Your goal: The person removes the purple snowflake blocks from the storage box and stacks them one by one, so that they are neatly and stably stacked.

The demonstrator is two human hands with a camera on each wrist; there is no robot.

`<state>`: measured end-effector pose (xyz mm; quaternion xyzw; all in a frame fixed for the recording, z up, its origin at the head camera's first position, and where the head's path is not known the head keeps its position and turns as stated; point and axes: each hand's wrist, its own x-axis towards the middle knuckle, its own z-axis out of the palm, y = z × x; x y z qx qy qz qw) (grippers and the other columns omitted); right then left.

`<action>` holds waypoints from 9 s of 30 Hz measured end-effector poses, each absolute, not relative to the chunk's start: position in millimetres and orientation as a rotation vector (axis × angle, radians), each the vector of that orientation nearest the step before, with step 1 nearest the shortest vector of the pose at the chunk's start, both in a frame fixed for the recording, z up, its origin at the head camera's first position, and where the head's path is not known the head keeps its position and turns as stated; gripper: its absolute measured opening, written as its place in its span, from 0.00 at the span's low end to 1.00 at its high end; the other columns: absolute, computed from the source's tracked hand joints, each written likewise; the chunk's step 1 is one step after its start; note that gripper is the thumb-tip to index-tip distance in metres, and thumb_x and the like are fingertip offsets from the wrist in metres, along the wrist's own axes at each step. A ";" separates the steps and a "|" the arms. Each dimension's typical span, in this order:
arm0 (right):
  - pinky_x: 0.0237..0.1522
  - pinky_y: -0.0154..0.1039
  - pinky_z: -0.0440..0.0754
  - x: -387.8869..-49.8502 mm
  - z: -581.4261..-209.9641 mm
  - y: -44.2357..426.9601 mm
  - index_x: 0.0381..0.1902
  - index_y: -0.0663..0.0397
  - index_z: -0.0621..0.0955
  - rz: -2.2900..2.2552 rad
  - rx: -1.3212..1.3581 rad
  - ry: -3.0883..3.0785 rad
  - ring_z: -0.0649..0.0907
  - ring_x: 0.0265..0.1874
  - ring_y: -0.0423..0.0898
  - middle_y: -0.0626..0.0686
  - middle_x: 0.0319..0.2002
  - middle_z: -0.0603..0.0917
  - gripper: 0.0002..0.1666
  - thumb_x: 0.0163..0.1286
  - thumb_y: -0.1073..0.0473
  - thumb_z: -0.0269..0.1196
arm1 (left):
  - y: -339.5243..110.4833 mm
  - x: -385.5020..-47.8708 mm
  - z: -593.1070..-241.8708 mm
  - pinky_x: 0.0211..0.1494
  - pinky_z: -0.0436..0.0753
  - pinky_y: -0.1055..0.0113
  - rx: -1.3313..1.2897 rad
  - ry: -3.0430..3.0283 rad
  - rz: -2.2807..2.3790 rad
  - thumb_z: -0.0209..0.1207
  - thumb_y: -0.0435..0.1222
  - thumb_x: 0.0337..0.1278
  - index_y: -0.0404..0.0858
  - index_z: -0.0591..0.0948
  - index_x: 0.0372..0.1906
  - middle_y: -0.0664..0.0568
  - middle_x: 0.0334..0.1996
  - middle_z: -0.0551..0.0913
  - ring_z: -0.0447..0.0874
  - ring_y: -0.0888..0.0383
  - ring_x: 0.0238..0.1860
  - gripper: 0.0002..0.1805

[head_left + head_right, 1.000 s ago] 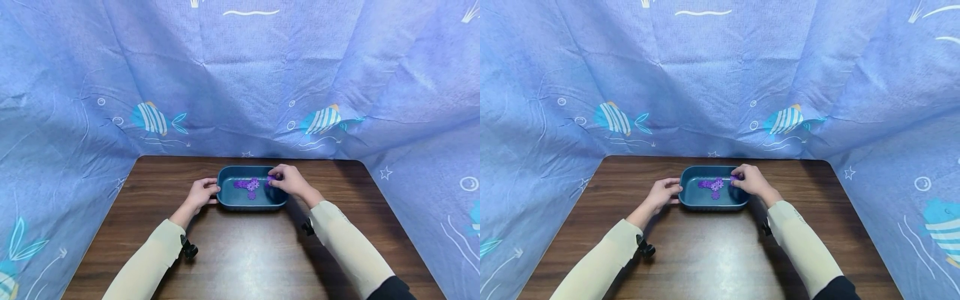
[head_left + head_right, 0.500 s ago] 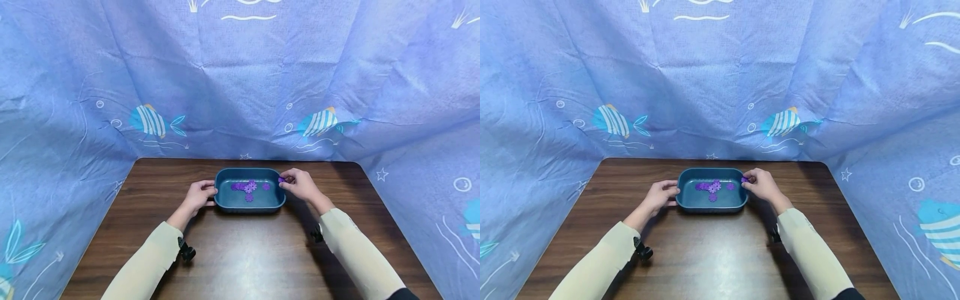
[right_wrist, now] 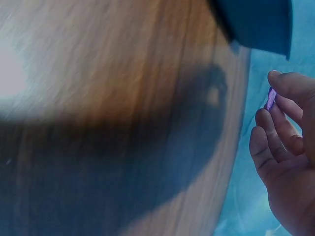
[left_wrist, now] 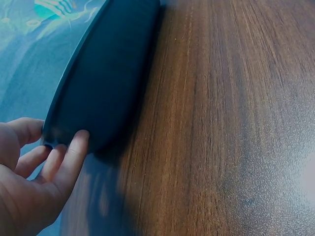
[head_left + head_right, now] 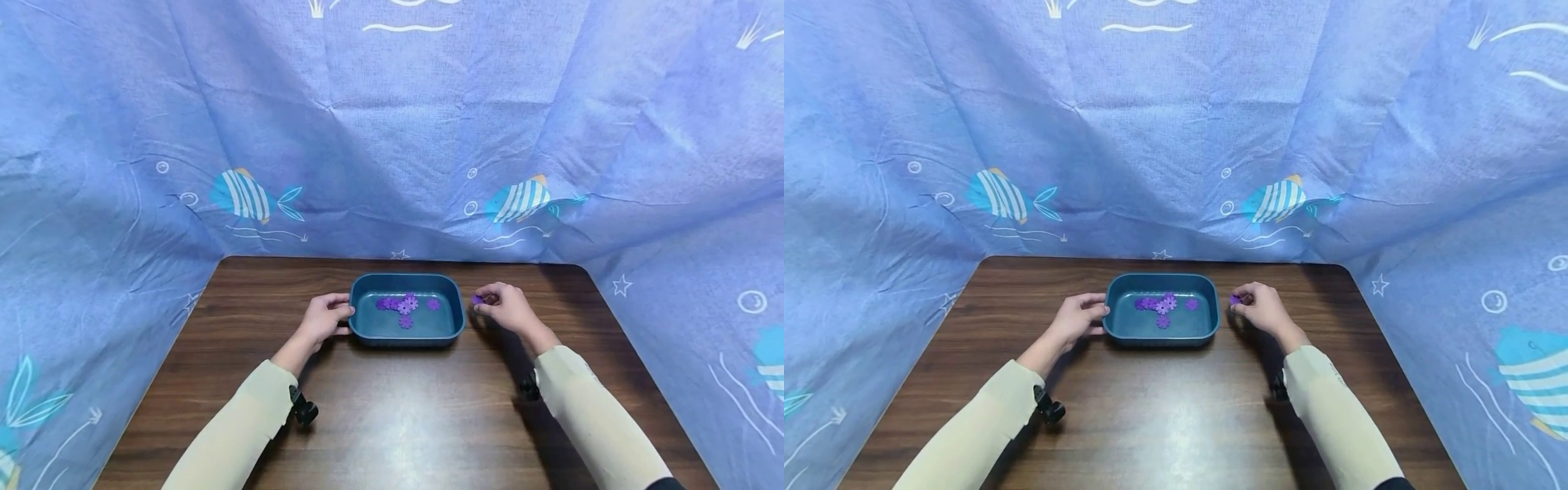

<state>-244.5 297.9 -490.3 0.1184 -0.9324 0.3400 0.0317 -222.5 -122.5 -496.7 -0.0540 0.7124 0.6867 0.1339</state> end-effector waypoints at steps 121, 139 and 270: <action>0.26 0.39 0.61 -273.9 -473.7 170.5 0.17 0.49 0.71 0.222 0.619 -3.333 0.65 0.24 0.46 0.46 0.20 0.60 0.20 0.65 0.67 0.65 | -122.2 -219.0 -494.0 0.41 0.92 0.59 -0.152 2.057 2.002 0.60 0.28 0.69 0.27 0.73 0.69 0.29 0.61 0.79 0.88 0.42 0.49 0.26; 0.59 0.52 0.85 -270.6 -475.2 168.5 0.49 0.56 0.86 0.133 0.675 -3.299 0.83 0.48 0.51 0.56 0.50 0.87 0.12 0.68 0.64 0.68 | -122.5 -222.5 -495.4 0.42 0.92 0.58 -0.159 2.072 1.977 0.61 0.29 0.69 0.29 0.74 0.68 0.31 0.60 0.81 0.88 0.43 0.50 0.25; 0.56 0.62 0.82 -232.9 -518.4 327.0 0.53 0.55 0.87 0.485 0.451 -3.012 0.85 0.50 0.59 0.57 0.51 0.87 0.19 0.68 0.53 0.70 | -122.3 -222.4 -498.6 0.40 0.92 0.61 -0.193 2.076 1.973 0.60 0.29 0.68 0.29 0.75 0.68 0.32 0.60 0.80 0.87 0.44 0.50 0.25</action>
